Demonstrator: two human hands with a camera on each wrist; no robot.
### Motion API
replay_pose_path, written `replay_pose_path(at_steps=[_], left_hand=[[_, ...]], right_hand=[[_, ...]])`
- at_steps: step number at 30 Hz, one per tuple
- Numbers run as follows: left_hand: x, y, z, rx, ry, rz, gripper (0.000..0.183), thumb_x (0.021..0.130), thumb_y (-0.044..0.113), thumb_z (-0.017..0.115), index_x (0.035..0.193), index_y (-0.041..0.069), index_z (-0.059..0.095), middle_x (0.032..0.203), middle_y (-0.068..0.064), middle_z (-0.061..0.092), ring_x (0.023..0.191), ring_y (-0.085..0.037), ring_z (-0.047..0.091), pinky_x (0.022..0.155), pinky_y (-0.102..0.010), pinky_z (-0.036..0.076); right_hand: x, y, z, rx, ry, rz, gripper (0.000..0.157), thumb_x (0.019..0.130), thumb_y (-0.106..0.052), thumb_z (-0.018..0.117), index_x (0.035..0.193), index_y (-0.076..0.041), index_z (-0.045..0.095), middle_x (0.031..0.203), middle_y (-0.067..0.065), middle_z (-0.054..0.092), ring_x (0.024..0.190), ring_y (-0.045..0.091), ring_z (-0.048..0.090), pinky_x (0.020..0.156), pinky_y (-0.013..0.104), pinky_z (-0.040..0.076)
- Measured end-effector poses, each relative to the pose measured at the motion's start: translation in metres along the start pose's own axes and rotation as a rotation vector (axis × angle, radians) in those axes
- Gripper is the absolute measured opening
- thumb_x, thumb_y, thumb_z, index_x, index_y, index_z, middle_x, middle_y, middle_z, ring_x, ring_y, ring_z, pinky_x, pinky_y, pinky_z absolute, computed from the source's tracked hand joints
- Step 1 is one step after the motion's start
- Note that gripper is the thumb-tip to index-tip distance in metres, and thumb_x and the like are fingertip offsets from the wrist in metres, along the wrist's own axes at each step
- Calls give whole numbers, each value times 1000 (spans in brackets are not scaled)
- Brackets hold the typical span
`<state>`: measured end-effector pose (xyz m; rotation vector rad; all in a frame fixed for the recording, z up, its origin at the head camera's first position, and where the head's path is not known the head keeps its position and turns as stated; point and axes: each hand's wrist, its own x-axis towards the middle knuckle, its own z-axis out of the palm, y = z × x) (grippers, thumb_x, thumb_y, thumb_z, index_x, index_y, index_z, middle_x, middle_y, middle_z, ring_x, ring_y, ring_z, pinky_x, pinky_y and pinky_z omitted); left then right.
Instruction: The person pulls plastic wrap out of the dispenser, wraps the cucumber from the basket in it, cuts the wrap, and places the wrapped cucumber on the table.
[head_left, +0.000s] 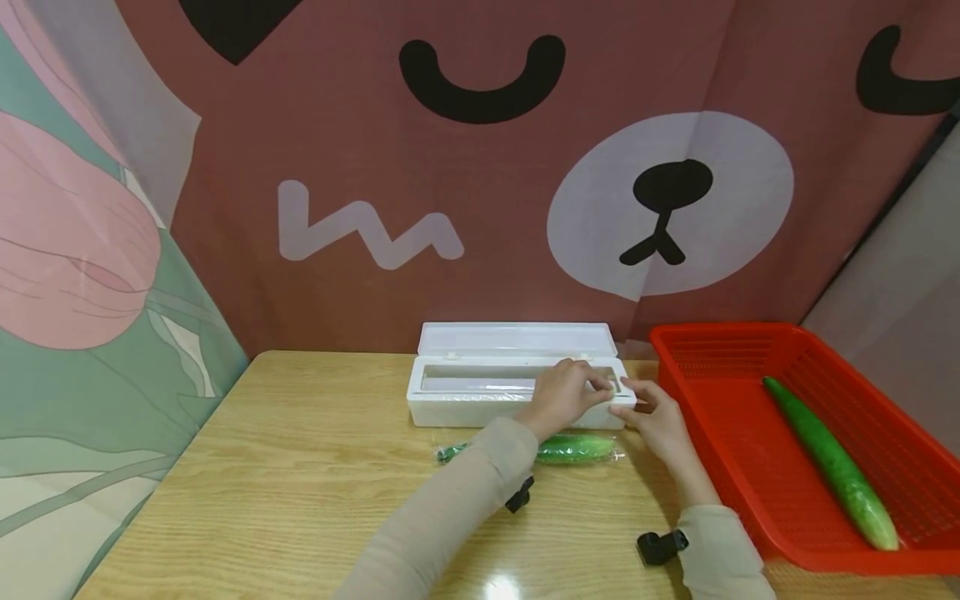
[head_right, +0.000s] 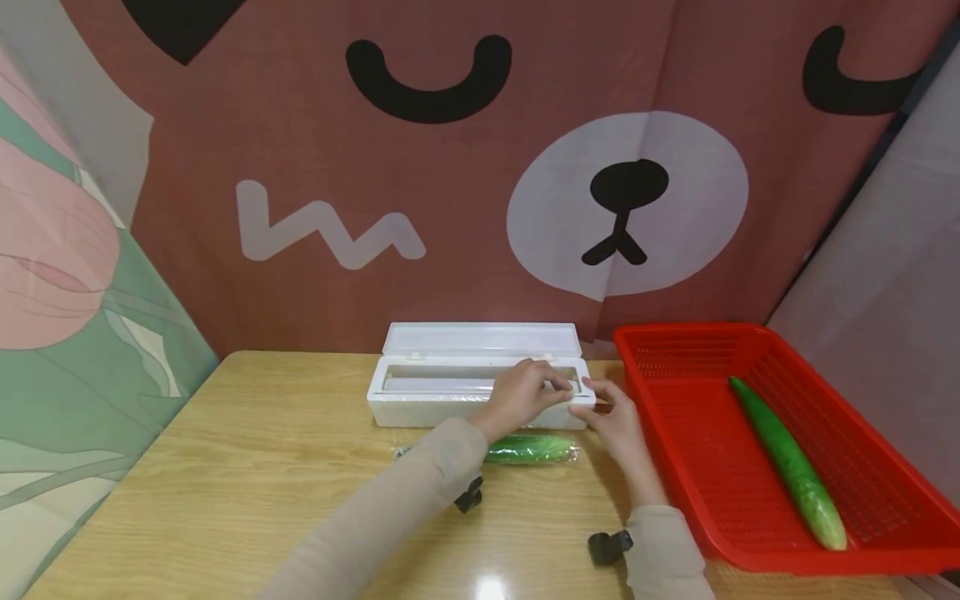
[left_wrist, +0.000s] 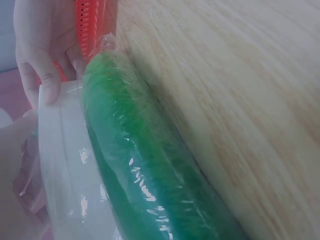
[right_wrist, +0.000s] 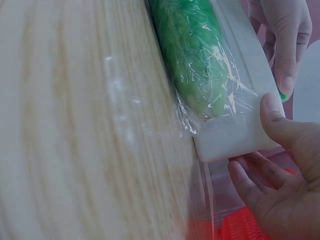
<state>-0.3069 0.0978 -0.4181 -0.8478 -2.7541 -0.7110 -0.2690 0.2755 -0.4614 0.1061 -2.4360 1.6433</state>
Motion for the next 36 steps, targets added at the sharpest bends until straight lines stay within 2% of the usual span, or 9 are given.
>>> replay_pose_path(at_steps=[7,36], left_hand=[[-1,-3,1,-8,17,10,15,89,41,74,99,33,79,94,20,69,83,0,54,64,-15,39],[-5,-3,-4,-7,3,-2,16,89,40,73,102,32,79,94,19,68,83,-1,54,65,-15,39]], right_hand=[[-1,-3,1,10,-10,6,50,87,3,73,131,10,52,130,37,52,100,44,64,66,27,57],[-1,-1,1,-12,8,-8,48,86,4,74,129,10,54,127,37,55,97,44,65,65,29,58]])
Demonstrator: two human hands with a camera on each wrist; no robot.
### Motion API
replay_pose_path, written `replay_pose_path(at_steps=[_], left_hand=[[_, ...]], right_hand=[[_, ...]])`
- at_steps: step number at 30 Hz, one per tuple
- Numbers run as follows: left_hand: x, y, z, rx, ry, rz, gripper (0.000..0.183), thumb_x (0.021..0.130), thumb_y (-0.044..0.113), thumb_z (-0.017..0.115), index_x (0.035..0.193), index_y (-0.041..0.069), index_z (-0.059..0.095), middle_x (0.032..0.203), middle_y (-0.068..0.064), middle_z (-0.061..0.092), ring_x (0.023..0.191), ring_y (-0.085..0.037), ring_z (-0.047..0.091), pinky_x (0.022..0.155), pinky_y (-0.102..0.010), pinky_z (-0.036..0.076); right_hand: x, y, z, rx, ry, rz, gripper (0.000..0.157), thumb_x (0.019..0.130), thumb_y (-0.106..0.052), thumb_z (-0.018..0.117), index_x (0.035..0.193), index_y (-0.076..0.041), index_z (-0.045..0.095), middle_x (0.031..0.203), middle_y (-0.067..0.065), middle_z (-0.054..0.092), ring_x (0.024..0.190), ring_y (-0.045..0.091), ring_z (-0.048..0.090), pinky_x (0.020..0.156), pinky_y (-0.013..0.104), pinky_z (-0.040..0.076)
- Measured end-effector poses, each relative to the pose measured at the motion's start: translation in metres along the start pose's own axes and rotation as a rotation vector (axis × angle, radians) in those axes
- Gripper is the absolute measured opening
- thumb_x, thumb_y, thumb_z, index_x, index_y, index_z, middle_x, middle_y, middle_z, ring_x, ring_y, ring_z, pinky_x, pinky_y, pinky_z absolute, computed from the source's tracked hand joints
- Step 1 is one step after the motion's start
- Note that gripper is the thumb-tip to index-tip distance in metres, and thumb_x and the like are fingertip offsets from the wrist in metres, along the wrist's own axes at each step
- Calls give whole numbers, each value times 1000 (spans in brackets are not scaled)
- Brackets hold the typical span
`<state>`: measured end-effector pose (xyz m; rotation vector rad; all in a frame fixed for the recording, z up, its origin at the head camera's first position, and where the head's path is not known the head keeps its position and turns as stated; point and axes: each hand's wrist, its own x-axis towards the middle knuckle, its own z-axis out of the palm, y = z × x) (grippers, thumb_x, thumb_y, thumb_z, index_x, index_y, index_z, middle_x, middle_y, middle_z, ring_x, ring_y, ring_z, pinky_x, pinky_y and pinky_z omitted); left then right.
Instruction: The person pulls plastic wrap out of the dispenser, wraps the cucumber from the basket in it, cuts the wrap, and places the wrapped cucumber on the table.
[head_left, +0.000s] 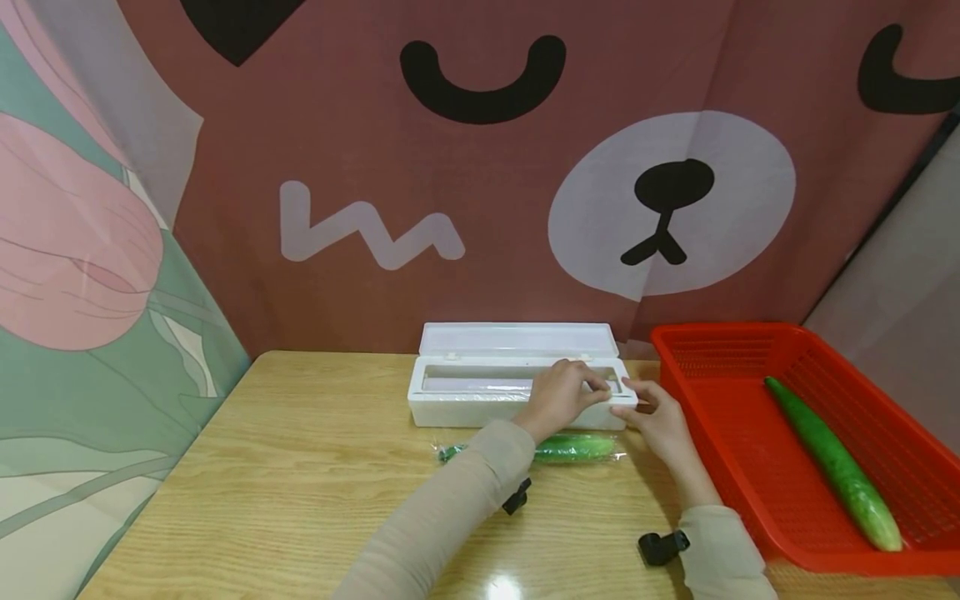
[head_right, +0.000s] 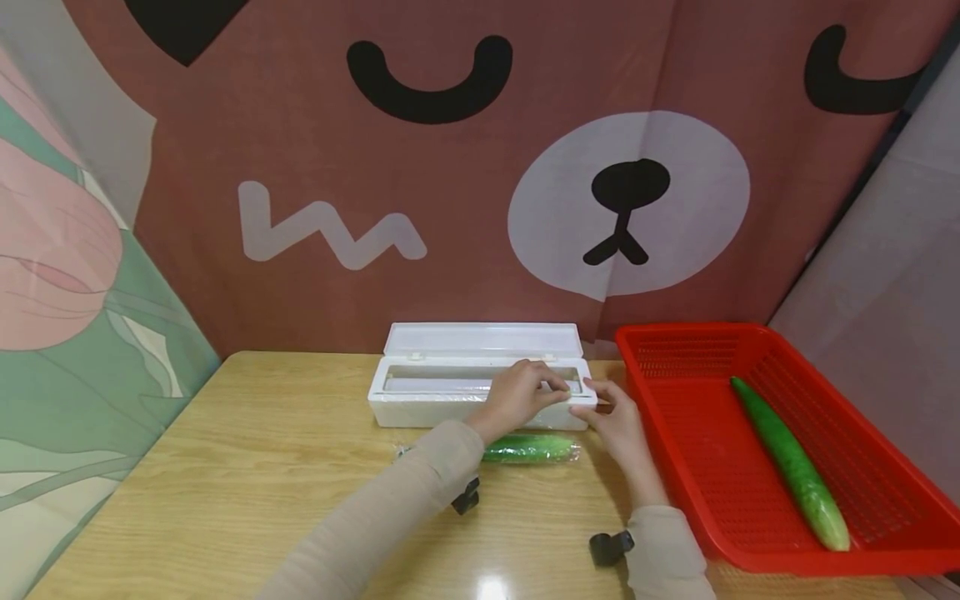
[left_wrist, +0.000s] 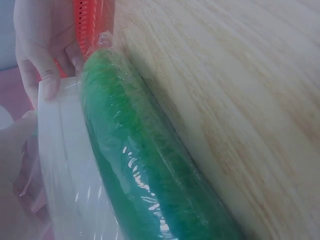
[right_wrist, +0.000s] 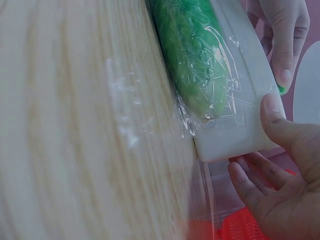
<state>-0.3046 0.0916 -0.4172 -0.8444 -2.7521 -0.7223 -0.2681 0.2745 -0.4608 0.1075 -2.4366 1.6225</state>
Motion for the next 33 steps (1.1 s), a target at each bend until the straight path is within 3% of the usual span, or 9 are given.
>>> replay_pose_path(at_steps=[22,33], left_hand=[[-3,-9,0,-31,-1,-10,16,90,40,72,100,31,79,92,20,67,81,0,52,65,-15,40],[-6,-10,-4,-36,-8,-13,15,90,40,73,101,31,79,93,20,67,83,-1,53,66,-18,42]], right_hand=[[2,2,0,-2,-1,7,49,87,1,74,131,10,54,127,36,55,96,37,65,65,28,58],[-1,3,0,30,26,-40,48,84,1,77,127,9,57,122,36,58,90,33,67,63,26,57]])
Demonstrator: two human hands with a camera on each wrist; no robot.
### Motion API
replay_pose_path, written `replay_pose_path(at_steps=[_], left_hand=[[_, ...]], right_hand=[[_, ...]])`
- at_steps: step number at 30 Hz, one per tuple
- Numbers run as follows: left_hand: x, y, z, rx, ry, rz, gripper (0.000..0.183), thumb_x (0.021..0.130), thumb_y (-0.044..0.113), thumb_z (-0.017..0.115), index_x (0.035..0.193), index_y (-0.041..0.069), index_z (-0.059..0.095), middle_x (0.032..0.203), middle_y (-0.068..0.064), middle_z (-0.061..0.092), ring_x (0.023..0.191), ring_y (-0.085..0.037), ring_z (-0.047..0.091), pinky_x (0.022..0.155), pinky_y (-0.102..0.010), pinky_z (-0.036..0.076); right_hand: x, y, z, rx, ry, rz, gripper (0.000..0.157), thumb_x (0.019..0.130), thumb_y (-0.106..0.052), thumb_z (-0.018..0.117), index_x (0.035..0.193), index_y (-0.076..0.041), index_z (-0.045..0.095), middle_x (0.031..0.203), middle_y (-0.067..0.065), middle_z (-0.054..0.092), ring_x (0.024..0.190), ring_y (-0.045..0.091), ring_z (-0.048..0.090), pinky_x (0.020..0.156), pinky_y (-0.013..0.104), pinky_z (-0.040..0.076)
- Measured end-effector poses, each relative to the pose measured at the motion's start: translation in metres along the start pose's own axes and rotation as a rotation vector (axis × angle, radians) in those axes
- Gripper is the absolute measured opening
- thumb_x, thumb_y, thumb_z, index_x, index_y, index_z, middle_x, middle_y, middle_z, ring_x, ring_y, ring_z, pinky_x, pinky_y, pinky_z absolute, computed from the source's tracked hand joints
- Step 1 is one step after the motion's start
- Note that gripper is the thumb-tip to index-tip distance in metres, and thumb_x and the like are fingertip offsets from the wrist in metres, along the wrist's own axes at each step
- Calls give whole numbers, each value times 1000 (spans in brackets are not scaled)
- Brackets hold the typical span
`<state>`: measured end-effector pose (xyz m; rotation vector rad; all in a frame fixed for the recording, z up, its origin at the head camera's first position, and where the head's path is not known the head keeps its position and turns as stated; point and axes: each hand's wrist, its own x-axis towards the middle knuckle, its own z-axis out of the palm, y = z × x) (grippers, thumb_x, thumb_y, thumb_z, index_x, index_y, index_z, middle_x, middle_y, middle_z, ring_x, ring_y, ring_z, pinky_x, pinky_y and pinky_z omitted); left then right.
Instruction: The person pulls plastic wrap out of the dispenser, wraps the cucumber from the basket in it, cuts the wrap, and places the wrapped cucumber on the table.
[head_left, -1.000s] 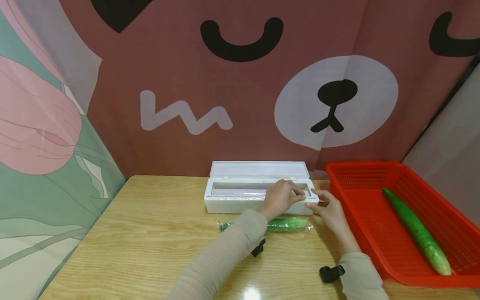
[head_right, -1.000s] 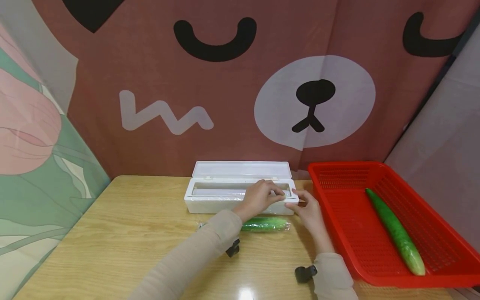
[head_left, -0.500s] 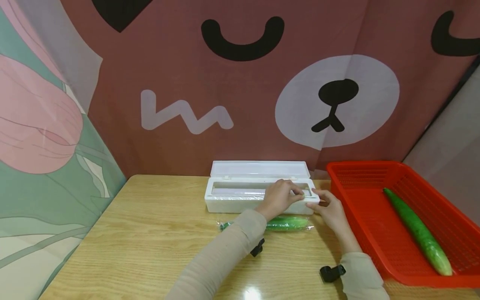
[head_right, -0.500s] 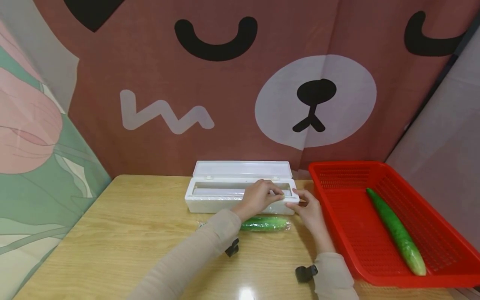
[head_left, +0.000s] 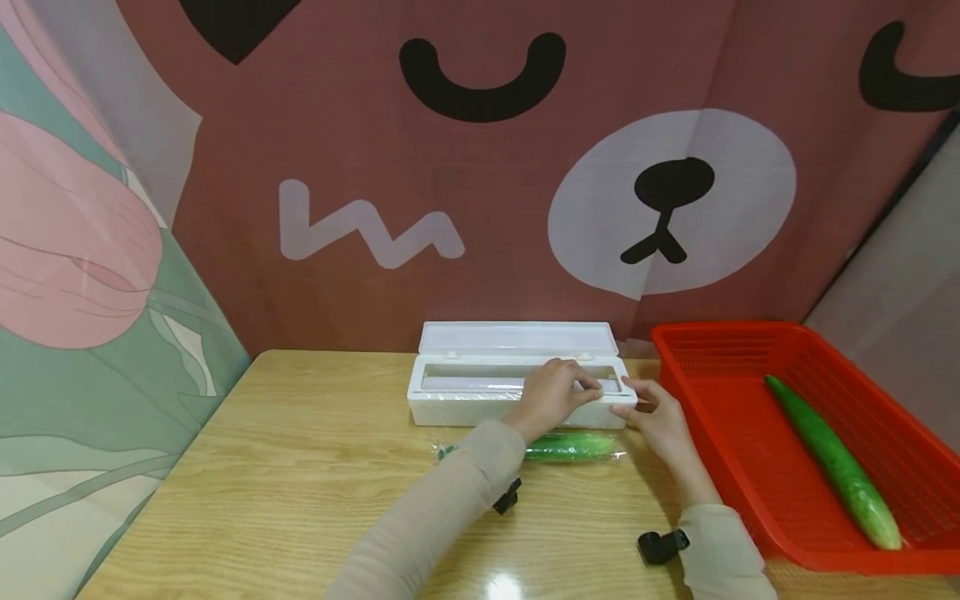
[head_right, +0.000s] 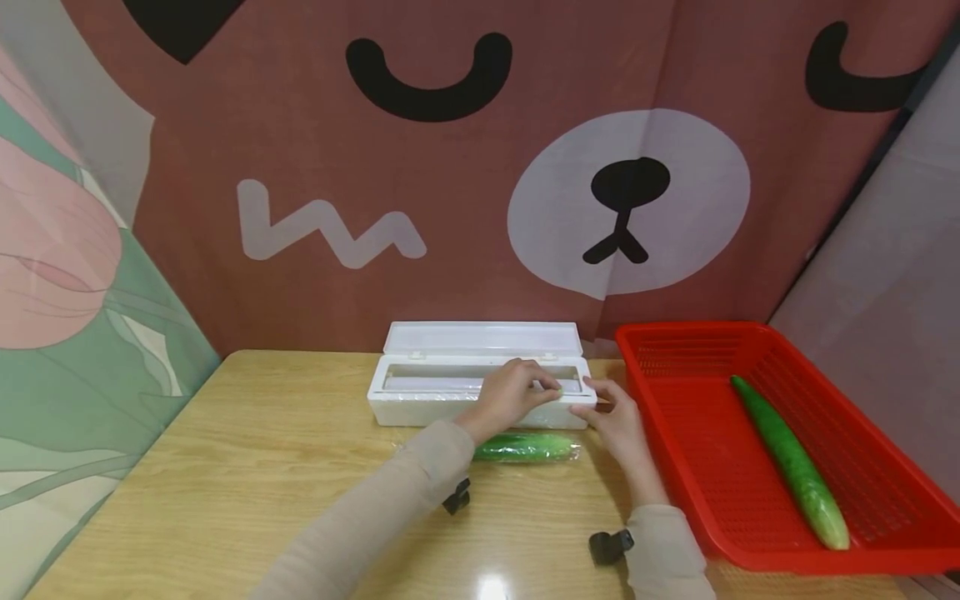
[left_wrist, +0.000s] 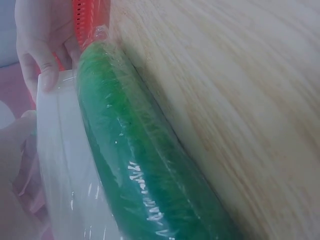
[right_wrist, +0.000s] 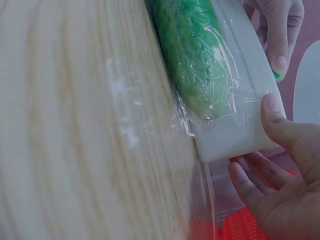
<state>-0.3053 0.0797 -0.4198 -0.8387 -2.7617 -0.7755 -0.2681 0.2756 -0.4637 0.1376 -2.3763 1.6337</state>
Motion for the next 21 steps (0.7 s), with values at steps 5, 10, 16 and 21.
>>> replay_pose_path(at_steps=[5,10,16,21], left_hand=[[-1,-2,-1,3,6,13,16,90,39,73,101,30,79,93,19,68,82,-2,52,66,-17,41],[-2,-4,-1,-1,12,12,15,89,39,73,100,30,79,92,20,68,81,-1,52,64,-17,41],[-3,-5,-3,-13,6,7,15,89,38,73,100,30,80,92,20,68,81,-1,53,64,-17,42],[-6,-9,-5,-19,2,2,15,90,38,73,100,29,79,93,20,68,83,-1,53,67,-18,43]], right_hand=[[1,-2,0,-31,-18,26,49,86,3,74,130,10,54,126,36,55,96,38,66,66,27,57],[0,-4,0,-24,-23,33,50,86,3,75,130,11,54,127,37,55,97,40,65,65,26,57],[1,-2,0,-24,-18,31,49,86,2,75,130,10,55,127,36,55,96,40,65,66,24,56],[1,-2,0,-24,-13,29,48,86,2,75,130,10,56,126,35,56,97,42,65,66,23,56]])
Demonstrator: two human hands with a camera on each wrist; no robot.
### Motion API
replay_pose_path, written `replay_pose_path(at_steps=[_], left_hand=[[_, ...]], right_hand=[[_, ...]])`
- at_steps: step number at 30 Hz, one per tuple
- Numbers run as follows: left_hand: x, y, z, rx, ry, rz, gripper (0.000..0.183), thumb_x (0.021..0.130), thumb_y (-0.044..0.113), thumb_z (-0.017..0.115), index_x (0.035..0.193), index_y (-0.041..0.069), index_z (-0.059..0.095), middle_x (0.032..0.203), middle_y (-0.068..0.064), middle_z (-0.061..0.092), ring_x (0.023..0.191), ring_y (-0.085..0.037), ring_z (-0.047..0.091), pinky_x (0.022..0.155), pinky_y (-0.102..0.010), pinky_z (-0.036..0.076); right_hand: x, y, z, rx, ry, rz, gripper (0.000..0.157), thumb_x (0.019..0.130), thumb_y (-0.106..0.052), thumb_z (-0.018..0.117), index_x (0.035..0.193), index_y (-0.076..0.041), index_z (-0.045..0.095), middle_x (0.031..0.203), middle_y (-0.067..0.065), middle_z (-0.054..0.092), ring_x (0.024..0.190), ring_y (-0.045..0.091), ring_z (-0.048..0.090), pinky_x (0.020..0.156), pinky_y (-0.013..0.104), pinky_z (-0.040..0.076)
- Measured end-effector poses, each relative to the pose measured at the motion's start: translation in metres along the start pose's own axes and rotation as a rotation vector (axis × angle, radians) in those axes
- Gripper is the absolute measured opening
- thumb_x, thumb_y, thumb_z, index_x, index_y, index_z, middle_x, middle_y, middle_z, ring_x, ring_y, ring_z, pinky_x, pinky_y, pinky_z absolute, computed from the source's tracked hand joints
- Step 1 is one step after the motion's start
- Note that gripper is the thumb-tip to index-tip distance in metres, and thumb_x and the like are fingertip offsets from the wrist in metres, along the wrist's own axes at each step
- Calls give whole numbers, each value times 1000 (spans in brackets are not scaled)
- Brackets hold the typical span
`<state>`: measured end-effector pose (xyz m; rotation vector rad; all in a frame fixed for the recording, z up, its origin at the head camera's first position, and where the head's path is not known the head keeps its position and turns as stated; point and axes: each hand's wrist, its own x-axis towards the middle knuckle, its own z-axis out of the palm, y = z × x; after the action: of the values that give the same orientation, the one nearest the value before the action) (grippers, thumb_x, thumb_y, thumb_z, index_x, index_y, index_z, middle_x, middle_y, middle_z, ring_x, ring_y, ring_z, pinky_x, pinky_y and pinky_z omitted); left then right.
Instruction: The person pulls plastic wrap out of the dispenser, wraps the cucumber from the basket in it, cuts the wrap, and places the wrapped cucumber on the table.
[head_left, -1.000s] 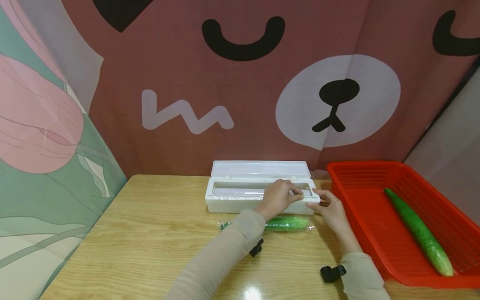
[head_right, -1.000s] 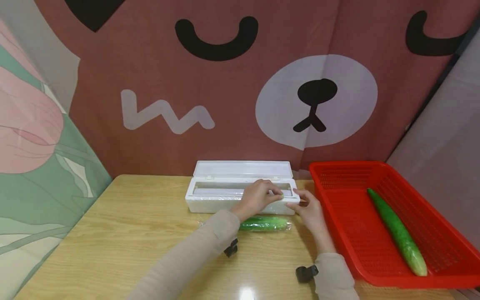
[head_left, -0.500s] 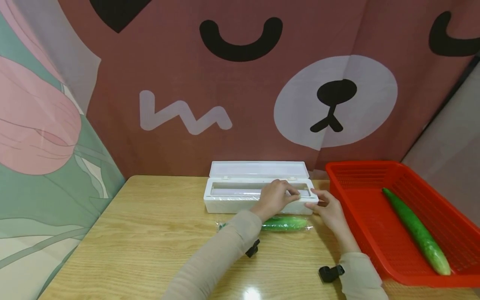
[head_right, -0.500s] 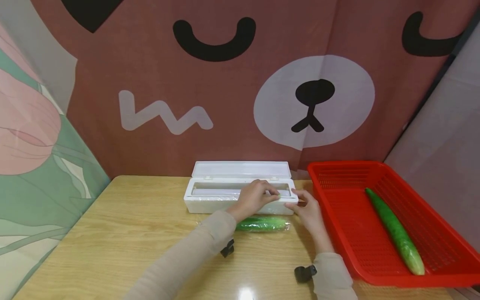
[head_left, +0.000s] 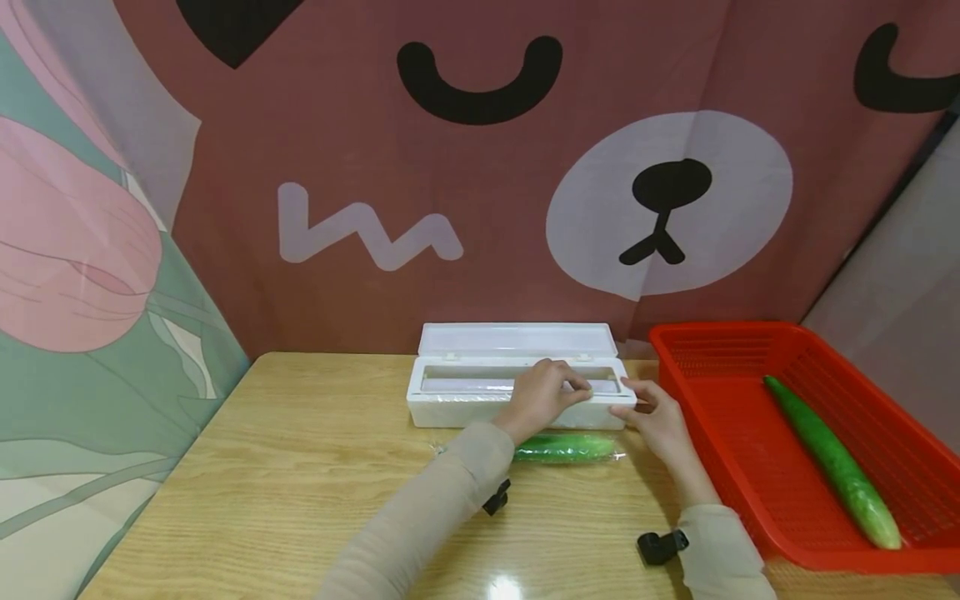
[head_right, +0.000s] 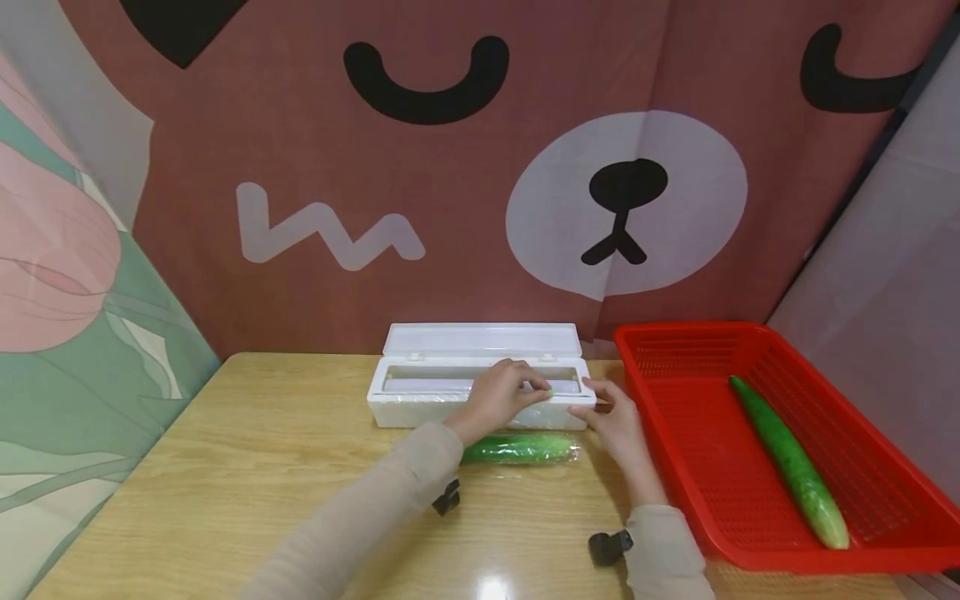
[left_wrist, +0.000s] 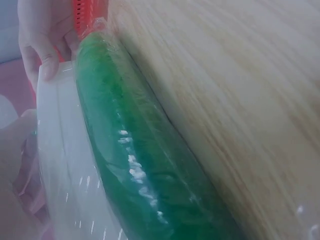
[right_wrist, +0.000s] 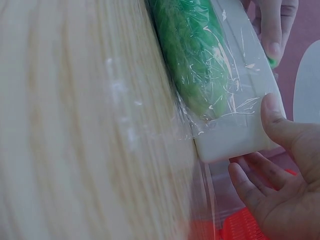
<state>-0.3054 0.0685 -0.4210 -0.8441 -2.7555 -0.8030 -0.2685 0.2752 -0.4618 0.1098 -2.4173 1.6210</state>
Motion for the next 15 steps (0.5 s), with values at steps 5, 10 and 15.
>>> replay_pose_path(at_steps=[5,10,15], left_hand=[[-1,-4,0,-1,-5,-8,14,90,39,72,100,30,79,93,21,67,85,-1,54,69,-20,44],[-4,-7,-4,3,4,4,15,90,38,73,100,29,79,93,20,68,84,-1,54,67,-19,44],[-6,-9,-9,22,9,21,15,90,38,73,99,29,80,92,20,68,83,-3,55,67,-20,45]], right_hand=[[-1,-1,0,-12,1,15,48,87,1,75,130,9,56,127,35,56,100,46,63,66,20,54],[-1,0,1,-19,-11,12,49,87,0,74,131,9,55,128,35,55,101,46,63,67,22,56],[0,1,1,-5,-4,11,48,87,2,74,131,9,55,127,34,56,100,45,64,67,22,56]])
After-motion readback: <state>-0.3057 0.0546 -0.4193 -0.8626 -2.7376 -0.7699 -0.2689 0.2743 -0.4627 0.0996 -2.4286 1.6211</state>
